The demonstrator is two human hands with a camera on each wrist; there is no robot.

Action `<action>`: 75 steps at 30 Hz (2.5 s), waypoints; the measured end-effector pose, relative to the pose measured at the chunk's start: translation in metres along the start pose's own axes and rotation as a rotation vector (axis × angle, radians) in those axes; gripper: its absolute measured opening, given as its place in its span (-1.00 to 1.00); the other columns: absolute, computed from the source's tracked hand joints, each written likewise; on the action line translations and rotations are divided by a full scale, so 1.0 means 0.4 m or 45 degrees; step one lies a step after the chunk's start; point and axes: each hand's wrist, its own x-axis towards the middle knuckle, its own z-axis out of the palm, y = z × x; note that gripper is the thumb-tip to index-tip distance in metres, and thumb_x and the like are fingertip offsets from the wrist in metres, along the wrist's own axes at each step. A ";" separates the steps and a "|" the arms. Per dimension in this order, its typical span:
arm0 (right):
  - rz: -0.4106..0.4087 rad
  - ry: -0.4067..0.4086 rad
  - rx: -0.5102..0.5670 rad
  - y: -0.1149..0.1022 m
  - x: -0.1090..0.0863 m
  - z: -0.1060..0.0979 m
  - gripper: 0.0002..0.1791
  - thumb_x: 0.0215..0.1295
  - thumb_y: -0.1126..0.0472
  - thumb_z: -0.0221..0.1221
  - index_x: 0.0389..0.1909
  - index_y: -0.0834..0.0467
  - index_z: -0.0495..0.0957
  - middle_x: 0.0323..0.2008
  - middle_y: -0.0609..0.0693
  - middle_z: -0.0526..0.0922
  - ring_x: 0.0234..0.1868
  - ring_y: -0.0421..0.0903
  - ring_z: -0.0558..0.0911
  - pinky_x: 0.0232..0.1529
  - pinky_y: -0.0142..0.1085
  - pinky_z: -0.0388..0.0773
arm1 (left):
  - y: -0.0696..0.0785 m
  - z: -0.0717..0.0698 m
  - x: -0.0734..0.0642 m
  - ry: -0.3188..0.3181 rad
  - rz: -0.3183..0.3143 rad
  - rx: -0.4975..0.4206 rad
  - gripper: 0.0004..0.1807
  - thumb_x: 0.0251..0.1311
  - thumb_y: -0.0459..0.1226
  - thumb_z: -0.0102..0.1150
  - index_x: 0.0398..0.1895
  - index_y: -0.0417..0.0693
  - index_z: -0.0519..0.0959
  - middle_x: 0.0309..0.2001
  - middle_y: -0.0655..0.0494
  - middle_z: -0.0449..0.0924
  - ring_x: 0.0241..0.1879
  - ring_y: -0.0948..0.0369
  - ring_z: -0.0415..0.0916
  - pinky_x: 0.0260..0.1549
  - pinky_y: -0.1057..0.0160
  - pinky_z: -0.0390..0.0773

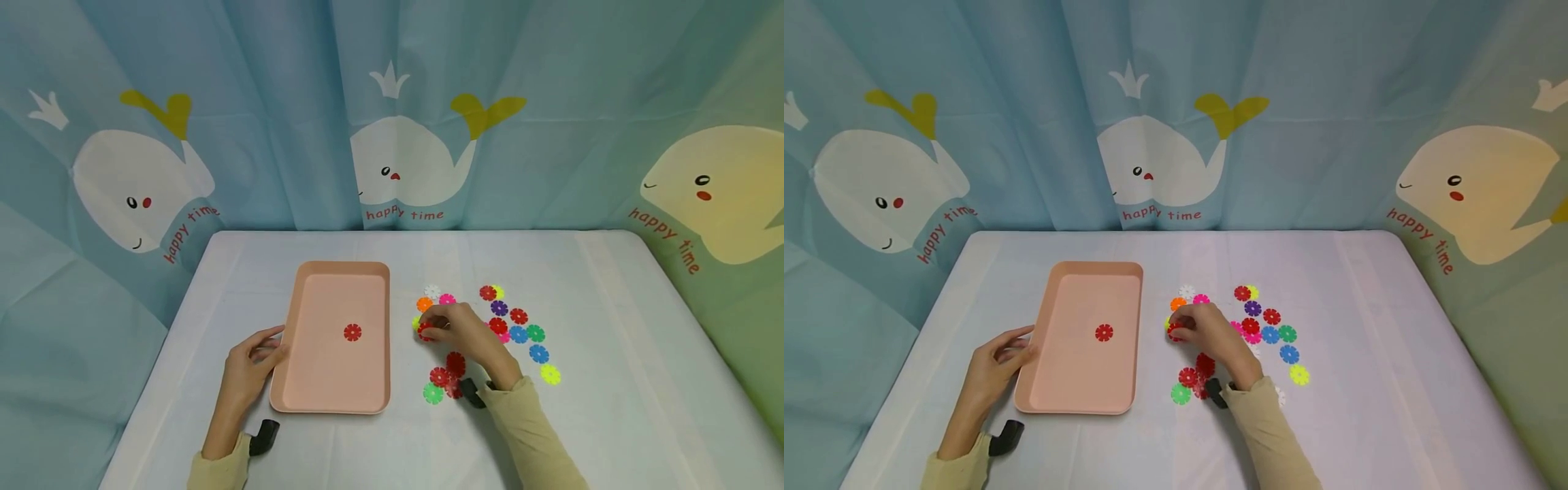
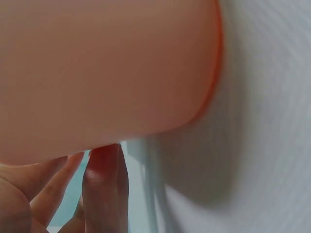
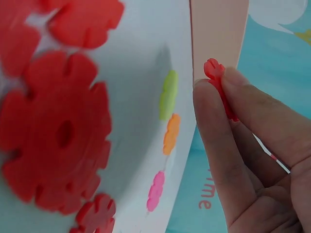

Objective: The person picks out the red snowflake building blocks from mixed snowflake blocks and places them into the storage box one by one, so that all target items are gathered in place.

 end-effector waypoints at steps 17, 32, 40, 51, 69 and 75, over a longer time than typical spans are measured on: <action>-0.053 -0.022 0.050 -0.046 0.030 0.028 -0.88 0.22 0.28 0.37 -0.22 0.15 0.72 -0.32 -0.11 0.72 -0.29 -0.23 0.64 -0.18 -0.41 0.62 | 0.001 -0.001 0.000 -0.003 -0.035 -0.025 -0.55 0.29 -0.25 0.29 0.24 -0.09 0.57 -0.04 -0.13 0.64 -0.18 0.45 0.56 -0.17 0.53 0.49; -0.082 0.003 0.039 -0.085 0.053 0.052 -0.87 0.21 0.28 0.37 -0.21 0.15 0.73 -0.34 -0.10 0.74 -0.30 -0.23 0.65 -0.22 -0.46 0.60 | -0.008 -0.001 0.000 -0.014 -0.020 -0.082 -0.53 0.28 -0.27 0.30 0.25 -0.14 0.55 -0.04 -0.16 0.64 -0.20 0.50 0.56 -0.20 0.57 0.48; -0.098 0.021 0.041 -0.096 0.053 0.051 -0.85 0.21 0.29 0.37 -0.19 0.17 0.73 -0.32 -0.09 0.75 -0.30 -0.24 0.66 -0.24 -0.46 0.61 | -0.008 -0.001 -0.001 -0.004 -0.022 -0.098 -0.54 0.27 -0.27 0.31 0.24 -0.13 0.56 -0.05 -0.16 0.63 -0.22 0.51 0.56 -0.20 0.58 0.49; -0.119 -0.011 0.052 -0.123 0.061 0.070 -0.84 0.21 0.30 0.37 -0.19 0.19 0.72 -0.30 -0.07 0.73 -0.27 -0.21 0.65 -0.15 -0.40 0.64 | -0.006 0.003 -0.004 0.007 -0.007 -0.093 -0.53 0.26 -0.28 0.31 0.24 -0.15 0.56 -0.04 -0.18 0.63 -0.23 0.52 0.55 -0.23 0.59 0.48; -0.222 -0.026 0.019 -0.143 0.083 0.122 -0.80 0.20 0.31 0.37 -0.15 0.23 0.74 -0.26 -0.03 0.73 -0.22 -0.16 0.63 -0.16 -0.41 0.61 | -0.010 0.002 -0.002 0.002 0.008 -0.085 -0.52 0.28 -0.26 0.31 0.25 -0.17 0.54 -0.03 -0.19 0.62 -0.22 0.53 0.54 -0.22 0.60 0.48; -0.272 -0.044 -0.014 -0.147 0.091 0.138 -0.80 0.17 0.30 0.39 -0.16 0.23 0.75 -0.26 -0.02 0.73 -0.22 -0.14 0.64 -0.17 -0.42 0.60 | -0.013 0.004 -0.004 0.017 0.024 -0.091 -0.54 0.27 -0.27 0.31 0.23 -0.17 0.56 -0.06 -0.17 0.62 -0.23 0.52 0.55 -0.22 0.60 0.49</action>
